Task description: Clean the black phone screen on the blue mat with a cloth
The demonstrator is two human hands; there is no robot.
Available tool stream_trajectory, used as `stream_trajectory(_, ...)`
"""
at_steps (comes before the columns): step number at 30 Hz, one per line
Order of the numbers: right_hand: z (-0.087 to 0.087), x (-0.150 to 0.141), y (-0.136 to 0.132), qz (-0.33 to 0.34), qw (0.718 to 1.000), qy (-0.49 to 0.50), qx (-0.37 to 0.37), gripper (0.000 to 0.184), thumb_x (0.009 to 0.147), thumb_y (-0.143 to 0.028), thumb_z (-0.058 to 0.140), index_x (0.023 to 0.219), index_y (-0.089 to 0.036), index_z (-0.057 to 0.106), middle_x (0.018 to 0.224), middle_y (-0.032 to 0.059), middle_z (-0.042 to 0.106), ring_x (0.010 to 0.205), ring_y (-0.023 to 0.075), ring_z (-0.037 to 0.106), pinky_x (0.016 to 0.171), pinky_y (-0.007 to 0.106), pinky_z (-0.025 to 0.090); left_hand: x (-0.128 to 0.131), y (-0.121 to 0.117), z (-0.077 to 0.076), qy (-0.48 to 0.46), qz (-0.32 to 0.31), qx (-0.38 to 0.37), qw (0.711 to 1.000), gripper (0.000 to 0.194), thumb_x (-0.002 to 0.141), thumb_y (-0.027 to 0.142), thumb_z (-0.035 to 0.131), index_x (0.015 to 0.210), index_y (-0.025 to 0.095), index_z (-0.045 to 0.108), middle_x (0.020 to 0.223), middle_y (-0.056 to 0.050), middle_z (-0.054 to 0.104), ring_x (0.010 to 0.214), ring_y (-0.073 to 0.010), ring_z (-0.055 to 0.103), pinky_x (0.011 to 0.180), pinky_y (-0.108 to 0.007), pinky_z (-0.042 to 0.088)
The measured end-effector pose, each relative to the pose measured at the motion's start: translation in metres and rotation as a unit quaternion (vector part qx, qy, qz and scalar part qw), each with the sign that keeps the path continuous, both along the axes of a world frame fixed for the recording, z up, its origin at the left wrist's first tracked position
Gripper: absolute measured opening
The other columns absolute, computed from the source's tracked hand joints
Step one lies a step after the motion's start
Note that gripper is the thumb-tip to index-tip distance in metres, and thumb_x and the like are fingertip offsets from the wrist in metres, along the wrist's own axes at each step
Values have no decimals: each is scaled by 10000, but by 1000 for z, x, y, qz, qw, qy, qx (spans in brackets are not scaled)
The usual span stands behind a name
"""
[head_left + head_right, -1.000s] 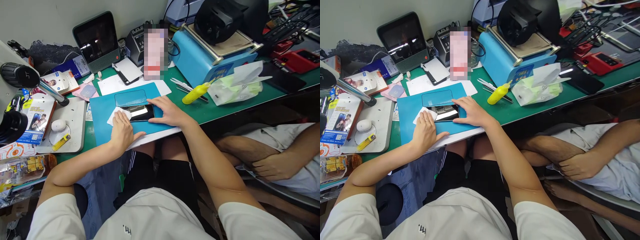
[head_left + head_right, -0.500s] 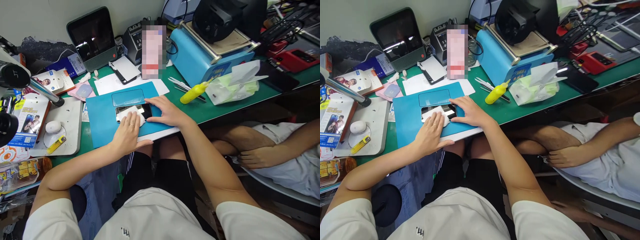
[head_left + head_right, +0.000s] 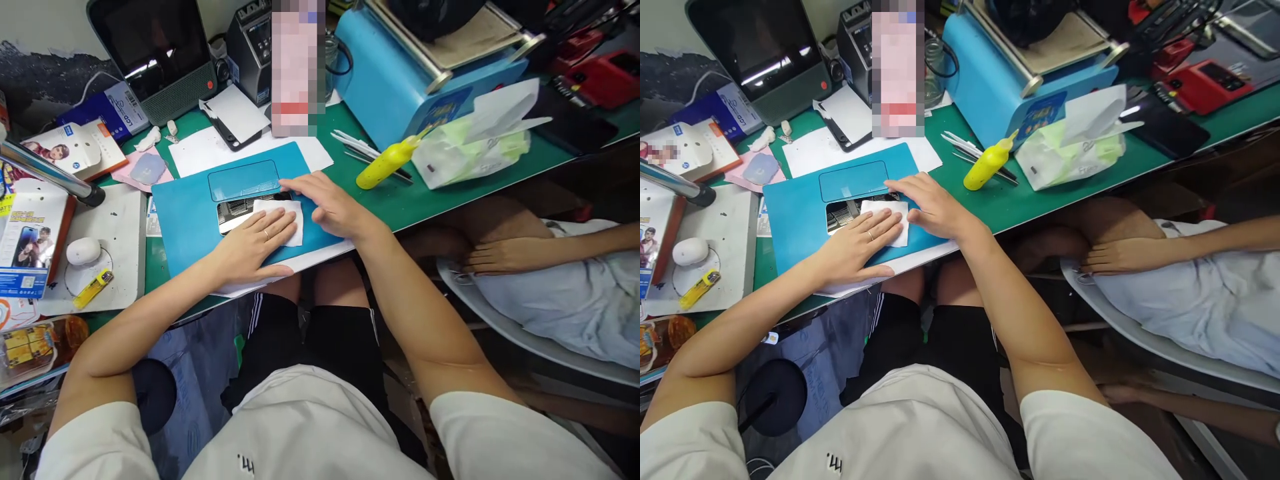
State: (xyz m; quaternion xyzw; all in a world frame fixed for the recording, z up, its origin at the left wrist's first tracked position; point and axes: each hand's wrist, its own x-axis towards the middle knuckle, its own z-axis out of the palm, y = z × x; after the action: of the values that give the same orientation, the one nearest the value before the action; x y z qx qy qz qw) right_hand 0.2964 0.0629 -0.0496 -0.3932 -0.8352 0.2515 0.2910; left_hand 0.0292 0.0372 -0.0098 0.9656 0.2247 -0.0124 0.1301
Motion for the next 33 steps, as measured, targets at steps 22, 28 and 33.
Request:
stream_trajectory(22, -5, -13, -4, -27, 999, -28, 36, 1288, 846, -1008, 28, 1639, -135, 544, 1585, 225, 630, 1413, 426, 593, 1209, 619, 424, 3, -2, -11, -28, 75, 72, 994, 793, 1132, 648, 377, 1695, 91, 424, 1779, -186, 410, 1683, -366, 372, 1377, -638, 269)
stream_trajectory(28, -6, -12, -4, -21, 997, -43, 52, 1209, 888, -993, 113, 1680, -161, 489, 1607, 218, 617, 1408, 427, 593, 1192, 626, 440, 11, -15, 3, 30, 144, 134, 980, 738, 1131, 543, 436, 1590, -25, 544, 1685, -299, 501, 1588, -424, 511, 1350, -596, 349)
stream_trajectory(33, -9, -10, -3, -22, 998, -4, 53, 1145, 916, -959, 104, 1672, -199, 508, 1500, 193, 698, 1335, 398, 638, 1149, 605, 483, 21, -36, 15, 157, 257, 156, 941, 902, 1134, 561, 436, 1545, -241, 454, 1581, -470, 485, 1528, -529, 544, 1291, -583, 418)
